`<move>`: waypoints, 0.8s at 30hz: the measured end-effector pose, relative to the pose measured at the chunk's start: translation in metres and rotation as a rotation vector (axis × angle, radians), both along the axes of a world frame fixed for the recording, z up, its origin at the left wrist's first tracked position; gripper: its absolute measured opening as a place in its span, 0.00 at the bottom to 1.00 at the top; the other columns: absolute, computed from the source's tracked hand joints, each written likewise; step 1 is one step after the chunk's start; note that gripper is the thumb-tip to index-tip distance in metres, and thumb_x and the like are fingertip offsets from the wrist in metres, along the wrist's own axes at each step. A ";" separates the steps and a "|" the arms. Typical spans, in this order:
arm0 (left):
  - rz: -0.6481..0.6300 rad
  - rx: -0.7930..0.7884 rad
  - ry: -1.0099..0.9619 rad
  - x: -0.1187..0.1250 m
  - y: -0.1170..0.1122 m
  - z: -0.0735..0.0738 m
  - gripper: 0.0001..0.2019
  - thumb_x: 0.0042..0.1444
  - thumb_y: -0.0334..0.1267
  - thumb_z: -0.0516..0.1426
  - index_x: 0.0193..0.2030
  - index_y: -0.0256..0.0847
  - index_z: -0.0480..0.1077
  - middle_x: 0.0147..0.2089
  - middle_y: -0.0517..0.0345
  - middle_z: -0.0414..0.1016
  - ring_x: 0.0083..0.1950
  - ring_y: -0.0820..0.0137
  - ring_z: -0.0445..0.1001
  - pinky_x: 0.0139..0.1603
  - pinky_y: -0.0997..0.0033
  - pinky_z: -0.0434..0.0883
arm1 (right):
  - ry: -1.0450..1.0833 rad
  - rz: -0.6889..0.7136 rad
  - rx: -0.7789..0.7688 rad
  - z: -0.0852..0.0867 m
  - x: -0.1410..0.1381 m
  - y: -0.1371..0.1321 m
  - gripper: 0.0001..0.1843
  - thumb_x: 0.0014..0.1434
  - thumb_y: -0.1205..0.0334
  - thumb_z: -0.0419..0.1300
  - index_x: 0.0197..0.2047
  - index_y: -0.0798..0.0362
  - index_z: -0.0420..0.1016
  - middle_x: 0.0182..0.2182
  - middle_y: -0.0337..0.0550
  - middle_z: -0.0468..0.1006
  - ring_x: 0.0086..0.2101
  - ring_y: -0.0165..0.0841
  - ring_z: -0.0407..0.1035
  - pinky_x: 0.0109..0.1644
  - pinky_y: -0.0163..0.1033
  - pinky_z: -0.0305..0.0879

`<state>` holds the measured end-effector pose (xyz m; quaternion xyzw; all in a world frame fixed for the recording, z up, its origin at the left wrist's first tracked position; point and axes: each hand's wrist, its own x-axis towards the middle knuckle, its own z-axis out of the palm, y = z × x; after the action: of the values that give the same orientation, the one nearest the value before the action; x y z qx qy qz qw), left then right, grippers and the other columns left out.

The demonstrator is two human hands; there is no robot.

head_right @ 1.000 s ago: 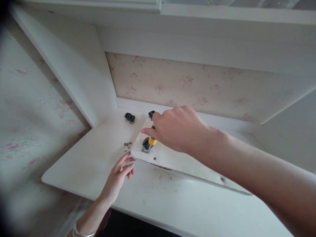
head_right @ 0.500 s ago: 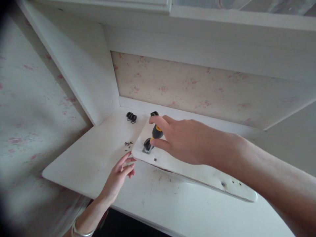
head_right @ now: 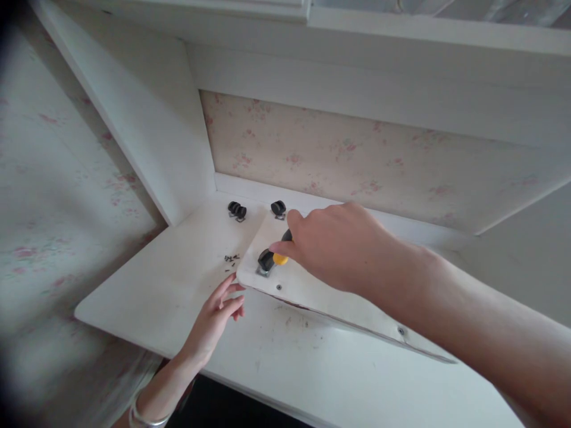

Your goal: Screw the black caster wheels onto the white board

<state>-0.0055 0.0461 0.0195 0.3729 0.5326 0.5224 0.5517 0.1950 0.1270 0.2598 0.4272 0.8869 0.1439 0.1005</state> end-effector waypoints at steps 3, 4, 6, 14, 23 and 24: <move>0.000 -0.002 -0.015 0.000 -0.001 0.001 0.32 0.57 0.43 0.60 0.68 0.41 0.59 0.57 0.45 0.71 0.30 0.75 0.71 0.35 0.69 0.66 | 0.060 0.002 -0.110 0.001 -0.002 -0.001 0.31 0.67 0.35 0.41 0.56 0.50 0.66 0.27 0.46 0.80 0.24 0.43 0.73 0.26 0.39 0.52; 0.001 -0.004 -0.014 0.000 -0.001 0.001 0.32 0.57 0.43 0.60 0.68 0.41 0.59 0.57 0.45 0.71 0.30 0.75 0.71 0.35 0.69 0.66 | 0.097 0.021 -0.170 0.001 -0.002 -0.002 0.29 0.68 0.37 0.43 0.59 0.48 0.64 0.28 0.44 0.81 0.24 0.41 0.73 0.26 0.39 0.53; 0.001 -0.008 -0.006 0.001 -0.001 0.002 0.31 0.57 0.44 0.60 0.67 0.41 0.60 0.56 0.45 0.71 0.30 0.75 0.71 0.35 0.69 0.66 | 0.110 0.053 -0.180 0.001 -0.002 -0.003 0.25 0.69 0.40 0.43 0.57 0.47 0.65 0.28 0.43 0.81 0.24 0.39 0.73 0.26 0.38 0.53; 0.004 -0.005 0.024 0.000 -0.002 0.003 0.30 0.57 0.43 0.59 0.66 0.42 0.64 0.56 0.46 0.72 0.30 0.75 0.71 0.35 0.68 0.67 | 0.097 0.063 -0.032 -0.003 -0.002 -0.002 0.32 0.68 0.36 0.40 0.63 0.49 0.60 0.33 0.46 0.83 0.26 0.44 0.75 0.27 0.39 0.51; 0.024 -0.011 0.027 0.000 -0.001 0.001 0.32 0.55 0.42 0.60 0.67 0.41 0.64 0.55 0.45 0.74 0.29 0.75 0.70 0.33 0.69 0.66 | 0.105 0.024 -0.098 -0.003 -0.002 -0.004 0.29 0.68 0.36 0.40 0.57 0.47 0.64 0.28 0.43 0.81 0.27 0.44 0.75 0.26 0.39 0.51; 0.020 -0.010 0.024 0.000 -0.001 0.000 0.32 0.55 0.42 0.60 0.68 0.41 0.63 0.56 0.45 0.73 0.29 0.75 0.70 0.33 0.69 0.66 | 0.148 0.040 -0.163 -0.002 -0.002 -0.004 0.27 0.69 0.38 0.41 0.59 0.46 0.61 0.30 0.42 0.82 0.27 0.42 0.75 0.27 0.38 0.53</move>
<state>-0.0055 0.0456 0.0194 0.3713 0.5454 0.5207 0.5418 0.1932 0.1227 0.2576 0.4094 0.9090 0.0412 0.0661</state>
